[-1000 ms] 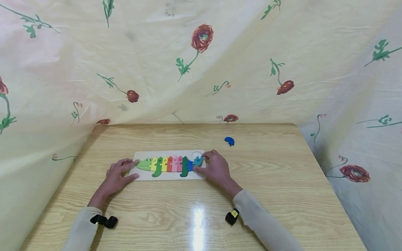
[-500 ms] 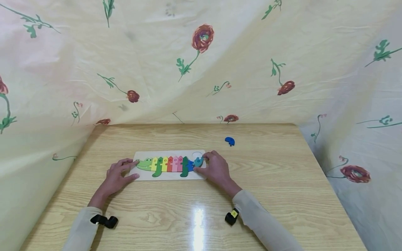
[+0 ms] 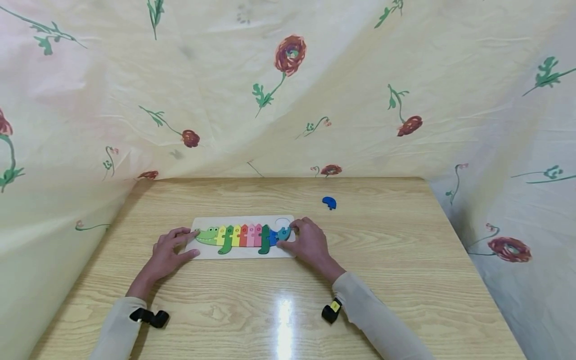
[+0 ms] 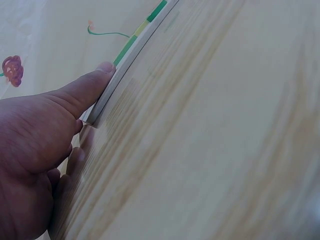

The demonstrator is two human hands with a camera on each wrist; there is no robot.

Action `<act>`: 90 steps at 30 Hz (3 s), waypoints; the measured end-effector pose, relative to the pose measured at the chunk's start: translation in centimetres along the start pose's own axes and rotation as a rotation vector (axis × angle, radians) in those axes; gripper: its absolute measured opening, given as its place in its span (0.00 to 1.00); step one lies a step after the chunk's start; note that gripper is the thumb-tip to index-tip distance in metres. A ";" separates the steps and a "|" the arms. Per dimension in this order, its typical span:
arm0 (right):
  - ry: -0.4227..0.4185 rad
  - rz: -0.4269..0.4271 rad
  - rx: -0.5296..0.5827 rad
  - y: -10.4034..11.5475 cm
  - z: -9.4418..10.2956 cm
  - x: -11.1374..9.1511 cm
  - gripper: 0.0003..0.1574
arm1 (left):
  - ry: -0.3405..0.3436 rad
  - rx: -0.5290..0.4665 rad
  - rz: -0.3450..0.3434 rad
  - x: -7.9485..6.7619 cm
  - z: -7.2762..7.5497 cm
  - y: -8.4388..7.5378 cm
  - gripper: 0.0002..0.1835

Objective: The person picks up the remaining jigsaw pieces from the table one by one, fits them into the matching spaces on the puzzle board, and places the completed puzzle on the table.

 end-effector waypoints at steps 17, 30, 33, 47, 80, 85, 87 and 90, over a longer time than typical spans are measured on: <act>0.025 -0.014 0.001 -0.2 -0.1 0.1 0.38 | 0.001 -0.006 0.000 0.0 0.1 -0.1 0.34; 0.055 0.015 0.008 -0.2 0.2 0.0 0.39 | 0.005 -0.004 0.001 0.1 0.2 -0.3 0.34; 0.063 0.020 0.014 -0.3 0.4 -0.1 0.38 | 0.006 -0.005 0.005 0.1 0.2 -0.3 0.34; 0.024 0.113 -0.023 0.5 4.9 -0.4 0.34 | 0.000 0.008 0.015 0.0 0.1 0.1 0.34; -0.063 0.445 0.021 -4.8 12.1 3.0 0.35 | -0.006 0.005 0.010 -0.4 -0.1 0.0 0.34; -0.057 0.429 0.012 -6.1 12.2 4.0 0.34 | -0.003 0.003 0.014 -0.4 -0.1 0.0 0.34; -0.055 0.419 0.005 -6.8 12.1 4.4 0.34 | -0.001 0.001 0.015 -0.4 -0.1 0.0 0.34; -0.046 0.394 0.004 -7.8 11.8 5.1 0.34 | -0.002 -0.001 0.016 -0.4 -0.1 -0.1 0.34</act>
Point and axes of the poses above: each hand's wrist, its own x-axis towards the middle knuckle, its own z-axis out of the back of the hand, y = z × x, the point moved 9 cm from there along x, towards the middle knuckle, and after that the axes turned 7 degrees about -x, right-handed, at the moved point
